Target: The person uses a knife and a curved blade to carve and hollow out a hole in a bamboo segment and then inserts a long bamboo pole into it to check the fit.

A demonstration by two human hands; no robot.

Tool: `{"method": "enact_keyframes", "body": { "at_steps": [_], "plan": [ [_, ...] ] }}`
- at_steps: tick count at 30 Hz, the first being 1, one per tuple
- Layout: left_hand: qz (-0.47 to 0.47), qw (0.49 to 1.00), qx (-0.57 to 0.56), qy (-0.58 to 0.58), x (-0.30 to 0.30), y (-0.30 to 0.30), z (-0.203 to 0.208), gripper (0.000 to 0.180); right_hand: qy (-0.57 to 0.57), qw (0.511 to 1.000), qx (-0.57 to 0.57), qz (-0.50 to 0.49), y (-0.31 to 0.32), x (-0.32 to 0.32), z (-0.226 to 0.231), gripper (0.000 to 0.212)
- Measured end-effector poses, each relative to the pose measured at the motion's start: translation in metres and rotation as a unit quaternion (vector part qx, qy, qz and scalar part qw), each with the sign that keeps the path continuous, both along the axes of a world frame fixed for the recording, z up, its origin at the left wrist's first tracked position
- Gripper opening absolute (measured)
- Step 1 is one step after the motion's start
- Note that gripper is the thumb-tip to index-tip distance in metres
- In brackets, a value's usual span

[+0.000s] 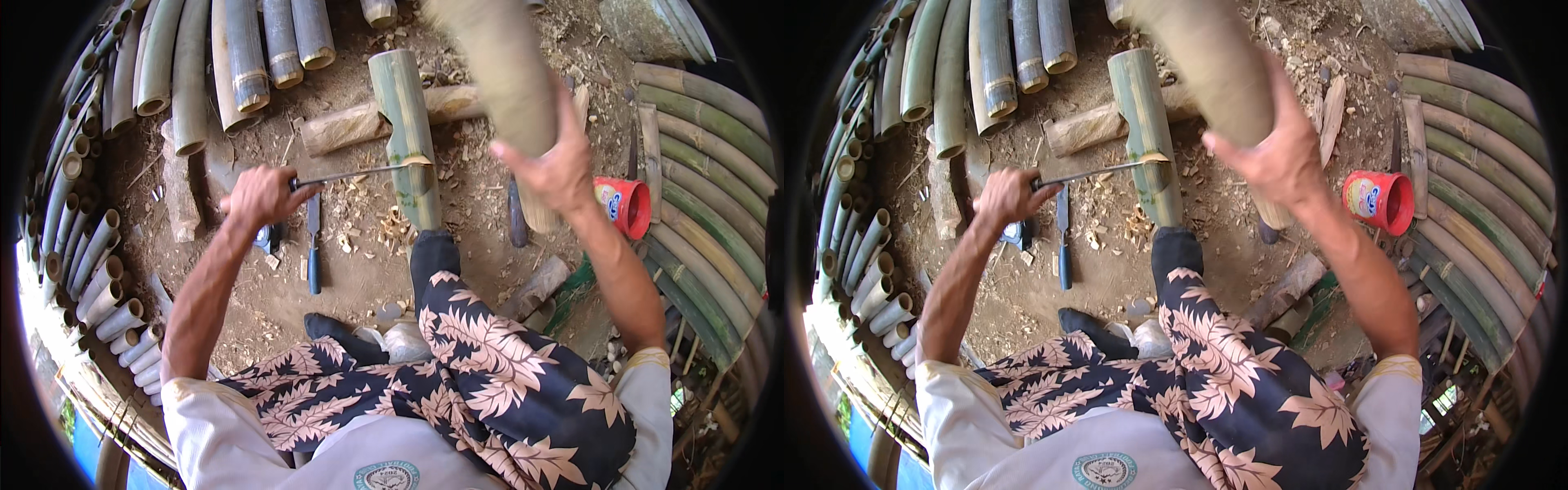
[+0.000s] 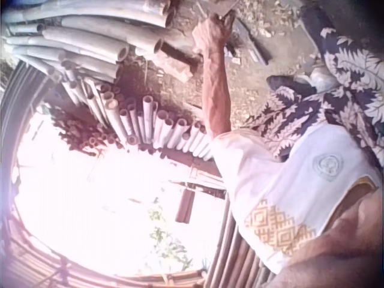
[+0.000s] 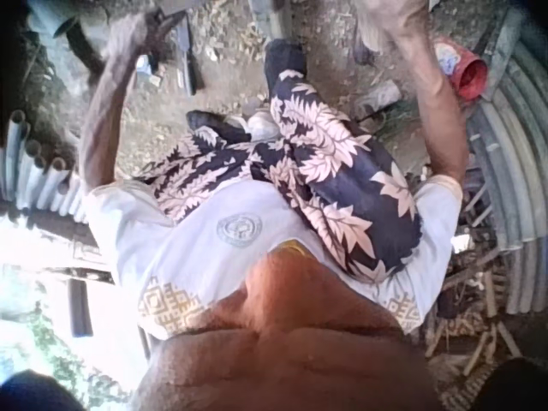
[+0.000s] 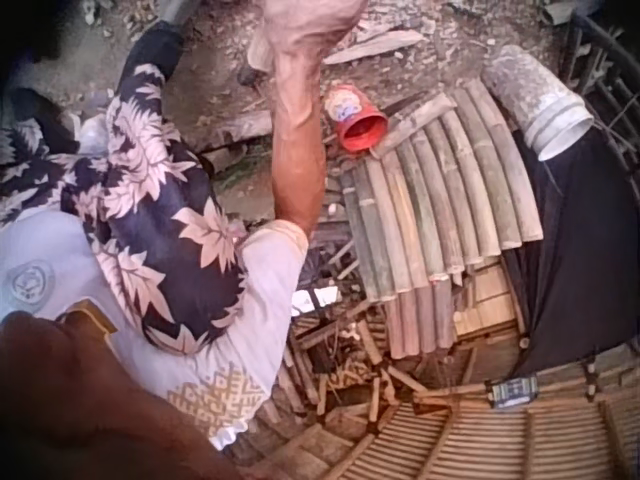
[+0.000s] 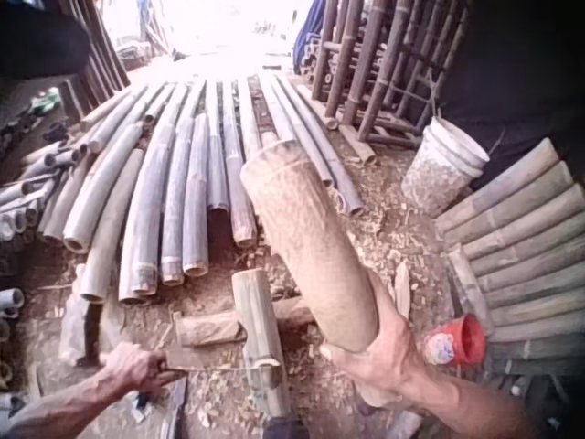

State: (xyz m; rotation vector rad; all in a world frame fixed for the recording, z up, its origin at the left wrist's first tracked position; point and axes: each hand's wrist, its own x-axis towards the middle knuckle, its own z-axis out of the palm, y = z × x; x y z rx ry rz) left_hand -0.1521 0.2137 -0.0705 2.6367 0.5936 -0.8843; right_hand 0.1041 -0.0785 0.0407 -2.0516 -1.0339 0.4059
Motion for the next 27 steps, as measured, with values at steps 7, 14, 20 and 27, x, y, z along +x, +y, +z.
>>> {"method": "enact_keyframes", "body": {
  "at_steps": [7,14,20,27],
  "plan": [
    [-0.023,0.957,0.075,-0.278,-0.063,-0.058,0.008,0.042,0.021,1.000,-0.010,0.011,-0.026,0.005,-0.001,0.098],
    [0.024,0.990,0.029,-0.139,-0.048,-0.056,-0.012,0.038,-0.126,0.945,-0.034,0.300,-0.040,-0.020,-0.030,0.096],
    [0.028,0.992,0.036,-0.118,-0.036,-0.046,-0.018,0.033,-0.362,0.802,-0.176,0.442,-0.023,0.015,-0.056,0.069],
    [0.027,0.992,0.028,-0.123,-0.032,-0.045,-0.019,0.032,-0.298,0.814,0.081,0.491,-0.033,-0.015,-0.057,0.048]
  ]
}}
